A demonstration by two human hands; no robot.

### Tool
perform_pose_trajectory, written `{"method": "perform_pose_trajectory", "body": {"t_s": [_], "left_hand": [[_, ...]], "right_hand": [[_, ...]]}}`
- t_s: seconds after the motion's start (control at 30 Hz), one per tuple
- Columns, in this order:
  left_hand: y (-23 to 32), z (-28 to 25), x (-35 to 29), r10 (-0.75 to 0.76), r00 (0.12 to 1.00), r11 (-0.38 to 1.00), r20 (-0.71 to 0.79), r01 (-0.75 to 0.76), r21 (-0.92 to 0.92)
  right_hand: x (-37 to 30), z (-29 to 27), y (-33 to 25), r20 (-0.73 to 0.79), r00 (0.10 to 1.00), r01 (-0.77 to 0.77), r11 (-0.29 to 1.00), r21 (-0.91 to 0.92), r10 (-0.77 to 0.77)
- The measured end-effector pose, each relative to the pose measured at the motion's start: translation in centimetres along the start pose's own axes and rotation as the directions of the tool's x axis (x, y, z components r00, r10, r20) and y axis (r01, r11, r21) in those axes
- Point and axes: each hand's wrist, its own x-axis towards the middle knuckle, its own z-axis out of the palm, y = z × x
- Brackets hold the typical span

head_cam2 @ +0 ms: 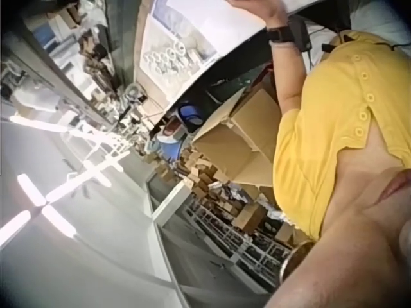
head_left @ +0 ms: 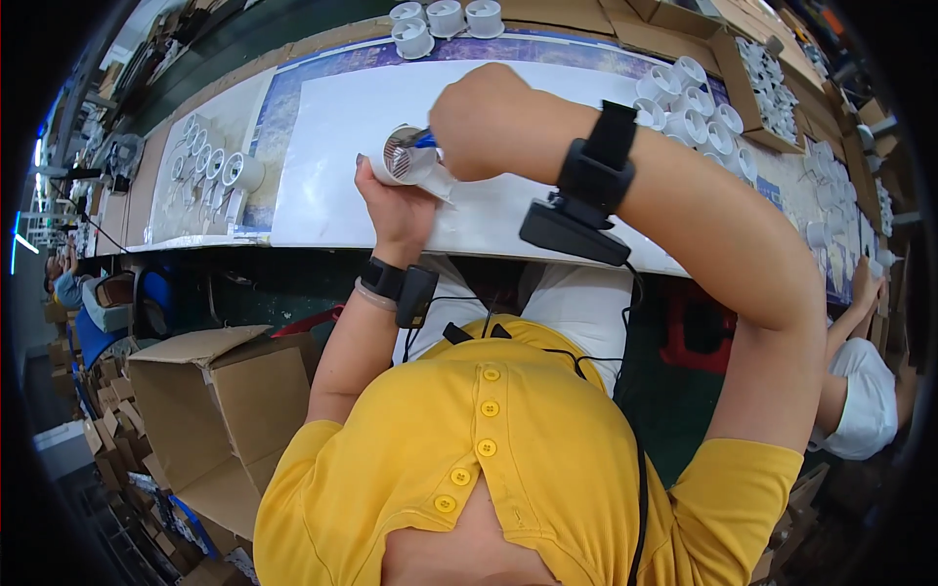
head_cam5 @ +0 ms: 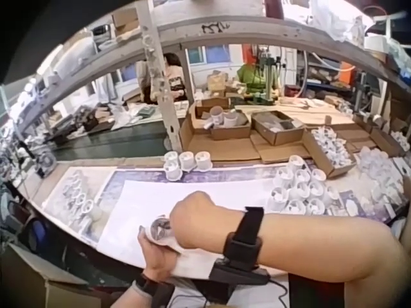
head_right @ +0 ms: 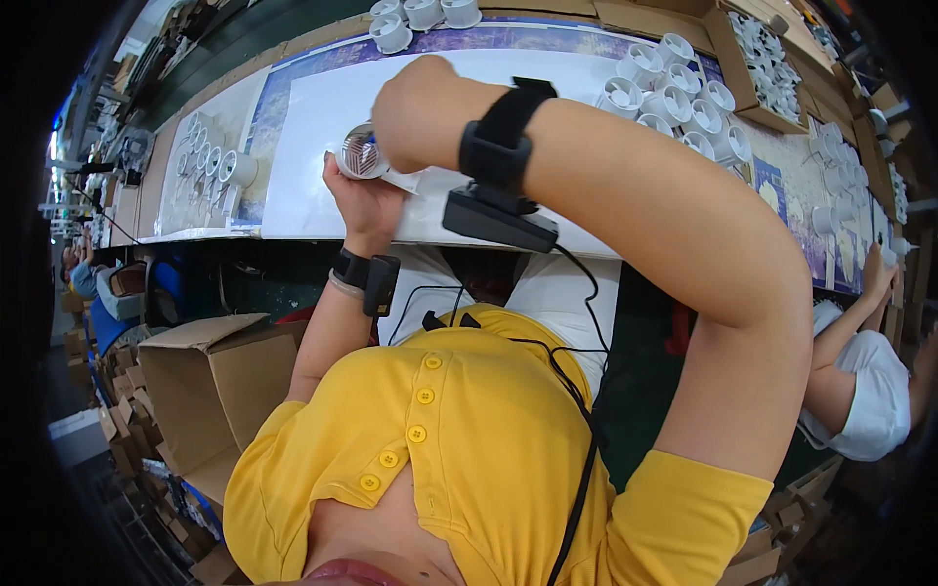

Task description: The person picks up a white plastic housing and a fan component, trims the wires with shears, and threads them through the housing. They fit the fan into the housing, snap the two halves together, and place the assembled unit on the table.

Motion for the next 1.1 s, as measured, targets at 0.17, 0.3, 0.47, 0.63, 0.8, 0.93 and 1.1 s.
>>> {"method": "perform_pose_trajectory", "body": {"t_s": [0.17,0.3,0.47,0.63,0.8,0.93,1.1], "left_hand": [[0.3,-1.1,-0.1,0.045,0.999,0.999,0.011,-0.045,0.012],[0.2,-1.2,-0.1,0.034,0.999,0.999,0.020,-0.033,-0.043],[-0.2,-1.5,0.2,0.031,0.992,0.999,0.119,-0.026,-0.043],[-0.3,-1.6,1.1,0.034,0.978,0.999,0.204,-0.029,-0.028],[1.4,-2.0,-0.2,-0.009,0.982,0.993,0.187,0.031,-0.114],[-0.7,-2.3,0.3,-0.107,0.981,0.967,0.159,0.140,-0.212],[1.6,-2.7,0.0,-0.051,0.953,0.999,0.297,0.050,0.010]], "right_hand": [[-0.8,0.7,1.0,0.003,0.999,-0.037,0.999,-0.032,0.037],[-2.1,2.1,1.7,-0.024,0.996,-0.080,0.992,0.102,0.083],[-4.7,6.7,3.6,-0.187,0.977,-0.060,0.978,0.201,0.098],[-5.0,9.2,4.4,-0.240,0.930,-0.214,0.940,0.265,0.279],[-3.7,11.1,3.5,-0.359,0.885,-0.186,0.931,0.313,0.297],[-5.2,14.5,4.4,-0.328,0.865,-0.257,0.897,0.359,0.379],[-7.9,15.5,4.1,-0.404,0.789,-0.348,0.879,0.326,0.463]]}}
